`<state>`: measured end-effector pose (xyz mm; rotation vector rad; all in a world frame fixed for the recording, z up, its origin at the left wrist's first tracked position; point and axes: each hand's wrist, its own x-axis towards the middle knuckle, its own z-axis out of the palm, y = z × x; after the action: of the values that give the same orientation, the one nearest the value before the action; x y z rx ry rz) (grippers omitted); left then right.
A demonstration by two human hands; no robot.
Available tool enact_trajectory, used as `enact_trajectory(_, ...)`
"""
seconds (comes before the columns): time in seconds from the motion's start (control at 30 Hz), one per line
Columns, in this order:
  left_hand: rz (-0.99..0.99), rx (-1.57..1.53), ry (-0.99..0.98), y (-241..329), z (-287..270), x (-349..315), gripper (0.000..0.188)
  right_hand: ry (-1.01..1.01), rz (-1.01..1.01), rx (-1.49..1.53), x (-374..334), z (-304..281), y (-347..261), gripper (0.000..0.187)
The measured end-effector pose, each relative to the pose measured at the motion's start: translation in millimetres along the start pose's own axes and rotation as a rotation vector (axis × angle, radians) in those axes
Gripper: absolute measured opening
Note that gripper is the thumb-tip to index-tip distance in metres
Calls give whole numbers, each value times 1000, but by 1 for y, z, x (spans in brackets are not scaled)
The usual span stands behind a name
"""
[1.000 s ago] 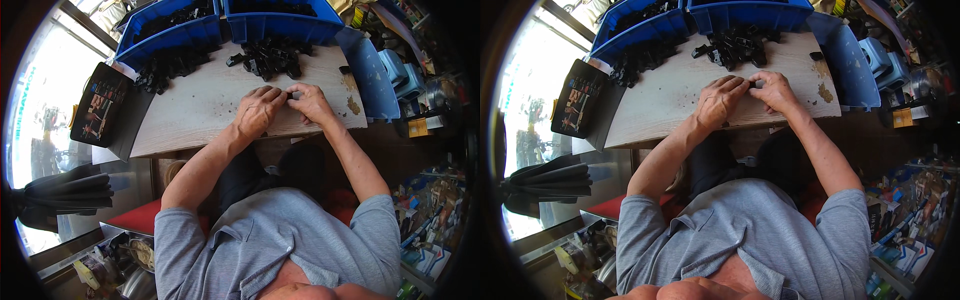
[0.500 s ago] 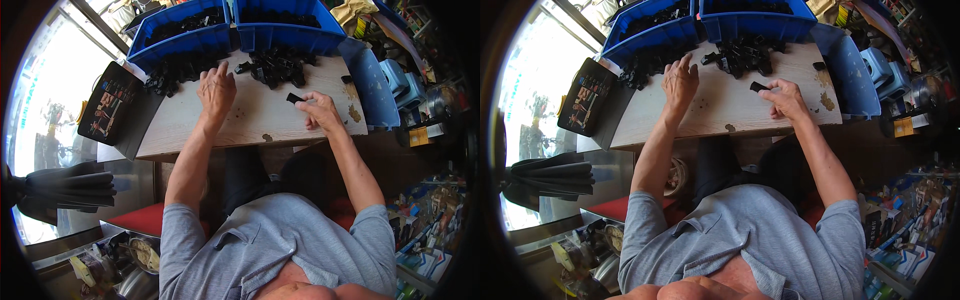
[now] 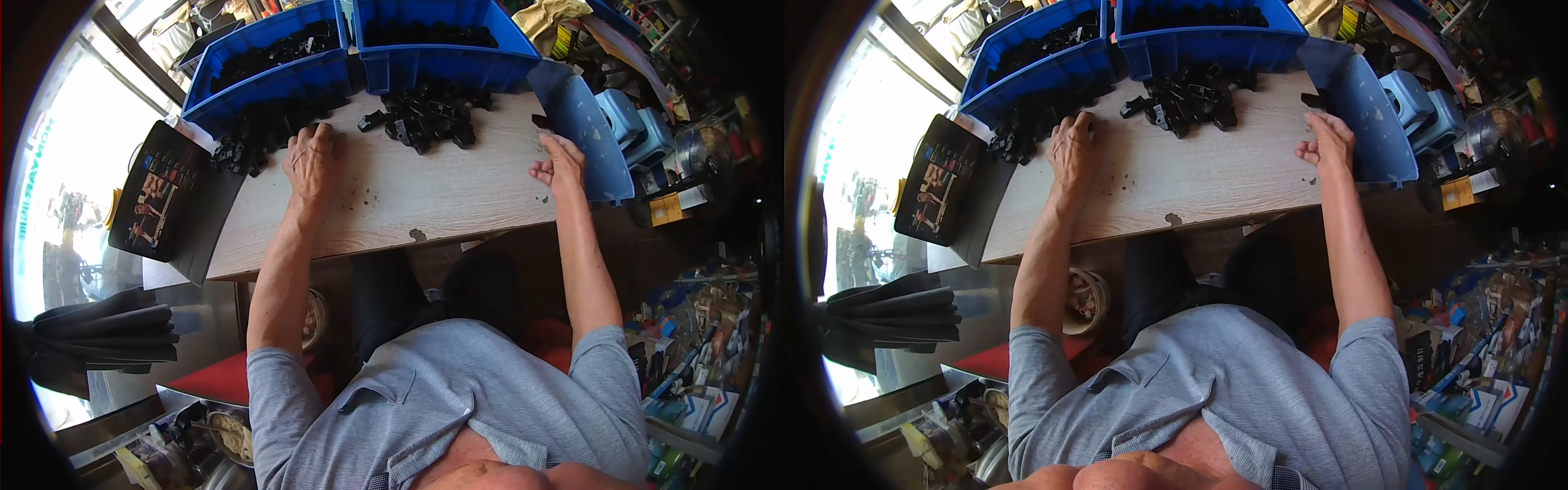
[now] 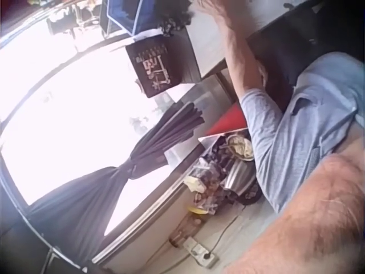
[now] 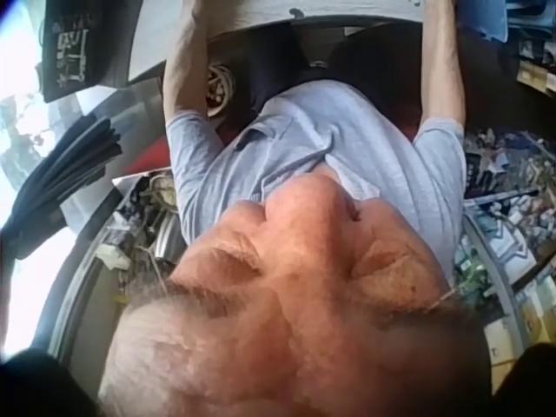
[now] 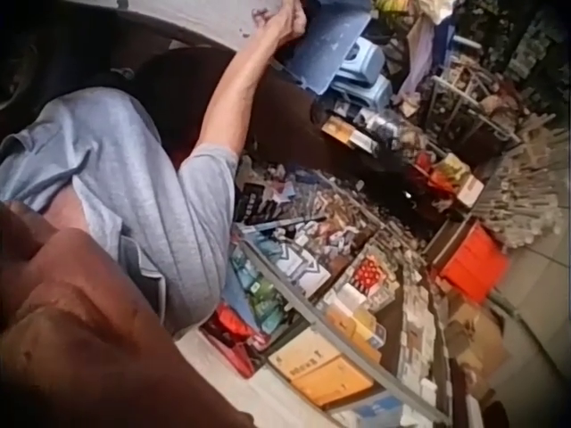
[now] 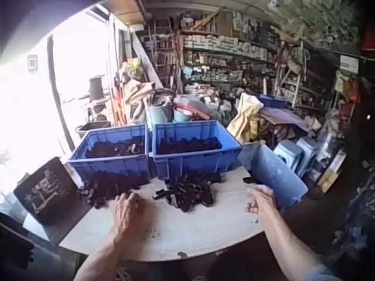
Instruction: Assembling small black plastic components at a mechanical assembly station.
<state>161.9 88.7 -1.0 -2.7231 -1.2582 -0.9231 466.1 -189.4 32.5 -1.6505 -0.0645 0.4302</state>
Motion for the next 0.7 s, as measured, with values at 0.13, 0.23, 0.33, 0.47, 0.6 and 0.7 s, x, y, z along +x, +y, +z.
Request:
enact_trajectory(0.13,-2,-24,61,-13,5,-2,16,-223,72,-170,-22,34,-1,29)
enact_trajectory(0.23,-22,-76,98,-13,9,-1,13,-275,61,-278,-32,59,1,29)
enact_trajectory(0.33,-28,-123,128,-11,6,-2,12,-291,96,-353,-30,77,-2,29)
enact_trajectory(0.47,-12,-98,156,-18,3,-3,13,-290,88,-401,-28,97,-5,30)
enact_trajectory(0.6,-144,-174,91,-18,2,1,20,-274,111,-441,-26,104,-6,31)
enact_trajectory(0.7,-205,-266,86,-26,3,0,26,-267,118,-443,-25,107,-5,31)
